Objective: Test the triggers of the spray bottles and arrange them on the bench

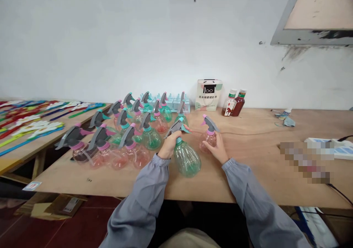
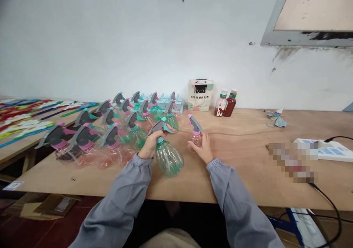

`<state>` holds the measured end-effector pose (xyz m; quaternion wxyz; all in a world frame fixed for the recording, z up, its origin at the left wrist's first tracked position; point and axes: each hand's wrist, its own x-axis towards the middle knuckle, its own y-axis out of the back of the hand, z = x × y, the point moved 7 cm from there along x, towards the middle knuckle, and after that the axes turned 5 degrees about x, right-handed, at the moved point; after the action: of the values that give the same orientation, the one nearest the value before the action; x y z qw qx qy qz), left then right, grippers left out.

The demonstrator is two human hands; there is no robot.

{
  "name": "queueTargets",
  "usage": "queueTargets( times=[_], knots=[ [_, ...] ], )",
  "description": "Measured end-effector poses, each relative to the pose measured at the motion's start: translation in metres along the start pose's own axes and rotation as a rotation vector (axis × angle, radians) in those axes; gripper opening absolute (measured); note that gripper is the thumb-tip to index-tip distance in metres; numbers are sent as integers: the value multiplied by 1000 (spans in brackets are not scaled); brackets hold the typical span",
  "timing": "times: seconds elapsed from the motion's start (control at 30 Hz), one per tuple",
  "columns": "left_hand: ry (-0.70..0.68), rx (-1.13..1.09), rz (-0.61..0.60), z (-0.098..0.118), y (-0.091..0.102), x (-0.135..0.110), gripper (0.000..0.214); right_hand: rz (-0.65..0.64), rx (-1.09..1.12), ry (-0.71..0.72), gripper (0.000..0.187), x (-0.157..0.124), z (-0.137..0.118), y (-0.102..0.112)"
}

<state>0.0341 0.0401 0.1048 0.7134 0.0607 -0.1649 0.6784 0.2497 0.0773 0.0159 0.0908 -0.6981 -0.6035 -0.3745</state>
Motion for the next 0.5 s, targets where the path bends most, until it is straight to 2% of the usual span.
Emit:
queueTargets(
  times=[0.07,0.2,0.27,0.4,0.43,0.5],
  knots=[
    [-5,13,-18,3,-1,-2,11,3,0,-4,69,0,0,1],
    [-75,105,109,14,8,-10,11,-4,-8,-2,69,0,3,0],
    [-87,158,69,19,5,-14,11,-7,-3,9,68,1,3,0],
    [-62,188,-122,21,-7,-20,12,-3,8,24,69,1,1,0],
    [-60,187,-120,20,-6,-21,11,-4,10,25,69,1,0,0],
    [-63,172,-38,19,-1,-21,9,-8,14,24,70,1,-2,0]
  ],
)
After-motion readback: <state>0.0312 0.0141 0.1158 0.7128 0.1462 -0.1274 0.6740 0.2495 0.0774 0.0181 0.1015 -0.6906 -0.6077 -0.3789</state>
